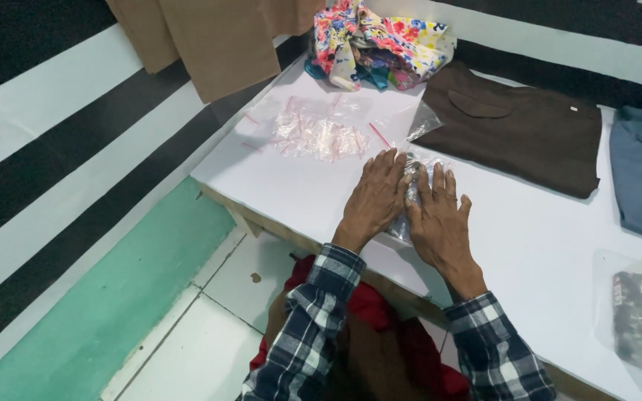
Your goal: The person sits at a white table and packs small metal buttons into clear plastic bags. They pick buttons from a container, place them into a bag, and seal it. The person repeats this process with additional buttons and bags.
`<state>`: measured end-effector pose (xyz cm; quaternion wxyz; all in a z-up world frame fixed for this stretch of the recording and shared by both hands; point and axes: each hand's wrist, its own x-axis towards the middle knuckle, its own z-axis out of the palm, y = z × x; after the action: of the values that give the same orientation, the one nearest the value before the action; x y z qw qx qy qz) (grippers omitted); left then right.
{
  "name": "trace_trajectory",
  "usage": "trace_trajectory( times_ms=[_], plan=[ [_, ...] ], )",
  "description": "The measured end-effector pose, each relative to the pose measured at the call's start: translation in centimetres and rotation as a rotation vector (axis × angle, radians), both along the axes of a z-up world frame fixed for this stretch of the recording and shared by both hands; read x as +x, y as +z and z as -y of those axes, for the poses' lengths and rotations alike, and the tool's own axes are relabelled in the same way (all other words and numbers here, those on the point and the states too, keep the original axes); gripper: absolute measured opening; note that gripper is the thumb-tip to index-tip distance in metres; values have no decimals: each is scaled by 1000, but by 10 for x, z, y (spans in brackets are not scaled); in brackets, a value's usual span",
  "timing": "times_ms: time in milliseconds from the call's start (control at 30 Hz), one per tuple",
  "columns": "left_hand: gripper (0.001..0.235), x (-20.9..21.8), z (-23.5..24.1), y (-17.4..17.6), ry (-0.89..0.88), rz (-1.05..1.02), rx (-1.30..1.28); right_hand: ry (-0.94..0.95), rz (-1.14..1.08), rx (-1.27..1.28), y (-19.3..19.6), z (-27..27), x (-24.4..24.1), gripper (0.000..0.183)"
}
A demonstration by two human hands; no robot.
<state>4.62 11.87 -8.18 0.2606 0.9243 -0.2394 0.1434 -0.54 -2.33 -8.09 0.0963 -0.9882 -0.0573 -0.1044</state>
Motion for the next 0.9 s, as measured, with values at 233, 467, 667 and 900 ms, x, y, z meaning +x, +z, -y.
trace_trajectory(
  times_ms=[233,467,667,900],
  plan=[
    [52,0,2,-2,18,34,39,9,-3,-59,-3,1,2,64],
    [51,-5,3,-3,35,82,164,19,0,-57,-2,1,-5,60],
    [49,-18,3,18,83,116,238,15,39,-67,1,0,-4,61],
    [51,-6,6,1,54,85,219,6,-12,-43,2,0,-5,64]
  ],
)
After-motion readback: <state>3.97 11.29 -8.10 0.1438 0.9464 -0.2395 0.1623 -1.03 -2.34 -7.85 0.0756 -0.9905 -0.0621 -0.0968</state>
